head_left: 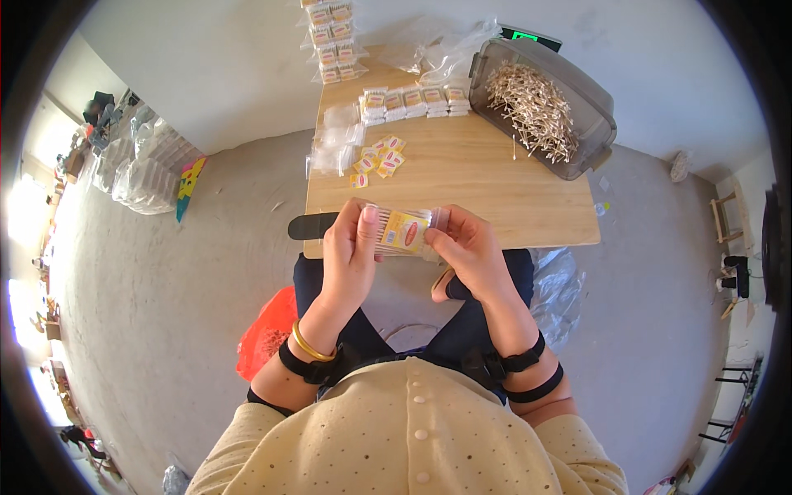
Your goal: Manually align and pack cotton swabs into plastic bags.
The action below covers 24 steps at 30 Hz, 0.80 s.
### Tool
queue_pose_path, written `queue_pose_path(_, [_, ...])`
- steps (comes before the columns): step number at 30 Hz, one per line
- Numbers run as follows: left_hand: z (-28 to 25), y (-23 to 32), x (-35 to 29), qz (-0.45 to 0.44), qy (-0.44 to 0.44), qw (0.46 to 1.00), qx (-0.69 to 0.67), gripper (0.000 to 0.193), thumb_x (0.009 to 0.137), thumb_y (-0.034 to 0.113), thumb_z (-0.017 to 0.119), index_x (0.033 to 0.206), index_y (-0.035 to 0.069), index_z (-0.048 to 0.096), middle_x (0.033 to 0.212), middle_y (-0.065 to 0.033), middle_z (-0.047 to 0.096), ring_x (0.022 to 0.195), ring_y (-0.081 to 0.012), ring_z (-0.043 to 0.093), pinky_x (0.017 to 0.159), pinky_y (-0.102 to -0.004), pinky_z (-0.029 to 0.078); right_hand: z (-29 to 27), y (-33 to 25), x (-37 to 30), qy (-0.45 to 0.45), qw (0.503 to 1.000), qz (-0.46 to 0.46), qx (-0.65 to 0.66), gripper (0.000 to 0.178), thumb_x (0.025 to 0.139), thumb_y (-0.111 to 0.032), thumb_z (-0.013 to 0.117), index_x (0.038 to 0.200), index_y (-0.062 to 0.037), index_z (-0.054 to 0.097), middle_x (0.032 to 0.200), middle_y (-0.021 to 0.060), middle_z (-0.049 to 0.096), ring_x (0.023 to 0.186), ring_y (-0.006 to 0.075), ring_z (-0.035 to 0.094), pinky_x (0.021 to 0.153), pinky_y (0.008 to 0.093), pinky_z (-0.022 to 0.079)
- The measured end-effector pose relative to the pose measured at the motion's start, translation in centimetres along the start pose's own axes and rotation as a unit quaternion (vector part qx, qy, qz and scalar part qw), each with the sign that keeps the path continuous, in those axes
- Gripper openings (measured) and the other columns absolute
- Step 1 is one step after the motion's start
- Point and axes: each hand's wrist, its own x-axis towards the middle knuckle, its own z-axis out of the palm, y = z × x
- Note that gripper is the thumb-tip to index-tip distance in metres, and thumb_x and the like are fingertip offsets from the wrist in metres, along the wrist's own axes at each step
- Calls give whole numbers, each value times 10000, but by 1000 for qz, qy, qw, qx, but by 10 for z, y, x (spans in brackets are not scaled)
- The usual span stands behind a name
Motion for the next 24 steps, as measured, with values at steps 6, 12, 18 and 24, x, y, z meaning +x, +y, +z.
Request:
queue_pose_path(6, [-8,-3,-1,34,-34,997,56,468,1125,457,367,1061,44,579,807,-9,623,622,-45,514,542,-215,424,6,-6,0,7,999,10,44,186,966,-74,617,1109,43,644,959,32,675,761,46,606,466,208,544])
queue_pose_path(12, [-9,-3,1,53,-51,995,63,467,1130,449,345,1046,44,562,792,-22,620,616,-56,518,547,-226,428,4,-2,0,30,999,4,27,191,936,-141,680,1021,29,684,889,52,718,845,77,610,749,256,488])
queue_pose_path(18, [-9,-1,0,61,-46,996,56,432,1132,409,360,1028,36,551,760,-46,611,600,-85,544,545,-246,453,5,-3,1,22,1000,-15,12,143,958,-95,646,1024,32,651,881,24,670,749,49,583,530,225,509])
queue_pose_path(24, [-9,0,-2,62,-49,995,63,402,1134,377,369,1026,34,547,751,-60,615,594,-105,558,549,-262,468,10,-8,1,31,999,-33,-7,126,954,-100,663,992,12,622,857,4,630,699,27,548,410,206,489])
